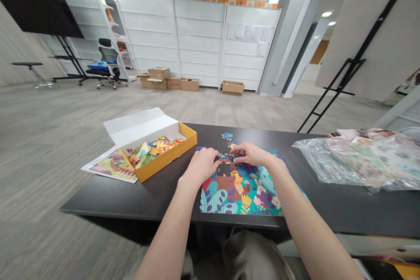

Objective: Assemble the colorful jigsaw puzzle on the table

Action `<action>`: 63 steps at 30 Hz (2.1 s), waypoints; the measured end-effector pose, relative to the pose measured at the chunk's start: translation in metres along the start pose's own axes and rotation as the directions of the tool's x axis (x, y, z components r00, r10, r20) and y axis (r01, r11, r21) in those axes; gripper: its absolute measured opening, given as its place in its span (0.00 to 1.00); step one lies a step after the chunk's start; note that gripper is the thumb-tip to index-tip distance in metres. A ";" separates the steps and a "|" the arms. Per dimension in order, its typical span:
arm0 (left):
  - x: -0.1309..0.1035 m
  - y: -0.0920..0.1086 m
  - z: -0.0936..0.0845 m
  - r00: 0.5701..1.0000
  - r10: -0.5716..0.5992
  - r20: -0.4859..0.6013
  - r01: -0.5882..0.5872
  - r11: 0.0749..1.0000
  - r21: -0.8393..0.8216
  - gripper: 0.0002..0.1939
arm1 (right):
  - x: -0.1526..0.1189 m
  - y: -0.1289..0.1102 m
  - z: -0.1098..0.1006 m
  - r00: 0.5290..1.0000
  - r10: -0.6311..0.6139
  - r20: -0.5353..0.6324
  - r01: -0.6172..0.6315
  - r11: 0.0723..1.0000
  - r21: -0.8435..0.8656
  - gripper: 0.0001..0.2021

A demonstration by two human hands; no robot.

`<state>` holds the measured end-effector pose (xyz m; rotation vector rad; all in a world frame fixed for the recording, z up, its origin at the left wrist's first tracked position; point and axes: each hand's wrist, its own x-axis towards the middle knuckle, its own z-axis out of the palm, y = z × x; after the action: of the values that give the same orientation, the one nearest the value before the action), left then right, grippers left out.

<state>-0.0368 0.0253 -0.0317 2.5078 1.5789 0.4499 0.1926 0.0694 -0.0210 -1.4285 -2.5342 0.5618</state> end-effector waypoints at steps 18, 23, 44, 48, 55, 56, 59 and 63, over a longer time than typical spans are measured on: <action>0.006 0.040 0.016 0.957 0.277 0.088 -0.277 0.961 -0.020 0.17 | -0.144 -0.027 -0.111 0.621 0.193 -0.759 0.007 0.968 0.252 0.17; 0.003 0.042 0.012 0.959 0.265 0.104 -0.264 0.964 -0.023 0.17 | -0.192 -0.006 -0.092 0.477 0.283 -0.832 -0.093 0.958 0.272 0.15; -0.010 0.048 0.019 0.966 0.245 0.086 -0.254 0.961 0.112 0.18 | -0.156 0.087 0.004 0.726 0.234 -0.647 -0.338 0.940 -0.039 0.14; -0.010 0.054 0.018 0.958 0.245 0.146 -0.266 0.953 0.146 0.19 | -0.156 0.089 0.009 0.718 0.242 -0.652 -0.391 0.916 -0.091 0.14; -0.009 0.057 0.017 0.970 0.209 0.128 -0.224 0.968 0.115 0.19 | -0.156 0.089 0.012 0.722 0.271 -0.637 -0.431 0.896 -0.107 0.14; -0.009 0.057 0.017 0.972 0.201 0.122 -0.214 0.971 0.104 0.19 | -0.156 0.090 0.012 0.720 0.280 -0.636 -0.440 0.892 -0.106 0.14; -0.010 0.055 0.019 0.973 0.204 0.108 -0.213 0.974 0.078 0.19 | -0.156 0.093 0.012 0.722 0.288 -0.629 -0.445 0.889 -0.104 0.15; -0.010 0.052 0.027 0.970 0.231 0.079 -0.237 0.969 0.071 0.17 | -0.154 0.096 0.012 0.715 0.307 -0.629 -0.465 0.880 -0.099 0.15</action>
<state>0.0127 -0.0052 -0.0440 2.7522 1.3060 0.3264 0.3445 -0.0199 -0.0664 -1.8802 -1.8421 -0.1800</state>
